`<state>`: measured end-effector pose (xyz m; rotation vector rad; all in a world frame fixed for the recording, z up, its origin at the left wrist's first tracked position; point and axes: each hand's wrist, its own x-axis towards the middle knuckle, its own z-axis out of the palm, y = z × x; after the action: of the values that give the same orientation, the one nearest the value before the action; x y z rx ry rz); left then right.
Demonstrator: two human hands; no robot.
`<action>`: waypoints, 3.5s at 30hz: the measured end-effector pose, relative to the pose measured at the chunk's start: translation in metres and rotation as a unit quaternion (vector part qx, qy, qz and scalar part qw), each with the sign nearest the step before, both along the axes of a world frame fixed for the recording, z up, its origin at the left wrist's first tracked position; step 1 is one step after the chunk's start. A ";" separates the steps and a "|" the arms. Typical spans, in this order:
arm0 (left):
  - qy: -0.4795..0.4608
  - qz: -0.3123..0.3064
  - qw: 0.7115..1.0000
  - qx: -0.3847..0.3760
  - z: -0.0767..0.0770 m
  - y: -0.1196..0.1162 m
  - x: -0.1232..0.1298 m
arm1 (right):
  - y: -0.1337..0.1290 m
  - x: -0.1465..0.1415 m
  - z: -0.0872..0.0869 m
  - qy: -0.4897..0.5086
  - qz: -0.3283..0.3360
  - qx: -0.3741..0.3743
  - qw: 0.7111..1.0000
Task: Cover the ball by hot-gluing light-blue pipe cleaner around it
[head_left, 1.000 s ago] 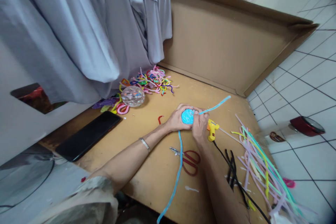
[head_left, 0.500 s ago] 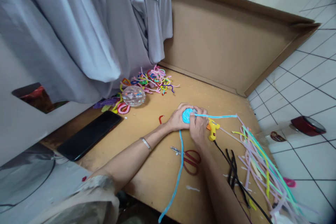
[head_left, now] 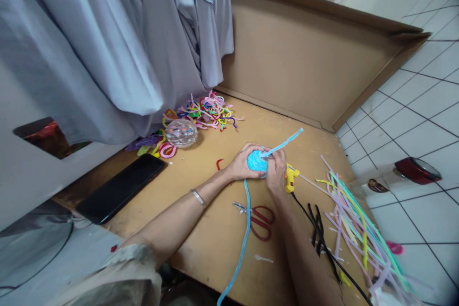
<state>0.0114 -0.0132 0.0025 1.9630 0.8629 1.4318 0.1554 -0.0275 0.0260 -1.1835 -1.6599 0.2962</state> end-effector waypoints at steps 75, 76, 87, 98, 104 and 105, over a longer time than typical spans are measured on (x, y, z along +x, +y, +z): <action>-0.008 0.025 1.000 -0.008 0.001 0.001 0.001 | -0.004 -0.008 0.010 0.009 0.020 0.033 0.999; -0.007 0.023 1.000 -0.007 0.001 0.001 0.001 | -0.003 -0.008 0.011 0.014 0.019 0.030 0.999; 0.004 0.009 1.000 0.023 -0.001 0.000 0.003 | 0.001 -0.008 0.022 0.052 0.016 0.014 0.998; -0.006 0.019 1.000 -0.004 0.000 0.001 0.003 | 0.002 -0.005 0.020 0.056 0.037 0.007 0.998; -0.020 0.027 0.999 -0.028 0.001 0.001 0.003 | 0.001 0.000 0.023 0.039 0.045 0.005 0.998; -0.024 0.029 0.999 -0.032 0.001 0.002 0.003 | 0.002 0.002 0.023 0.030 0.051 0.003 0.998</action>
<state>0.0145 -0.0115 0.0036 1.8641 0.9398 1.4595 0.1573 -0.0259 0.0492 -1.0765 -1.6693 0.3862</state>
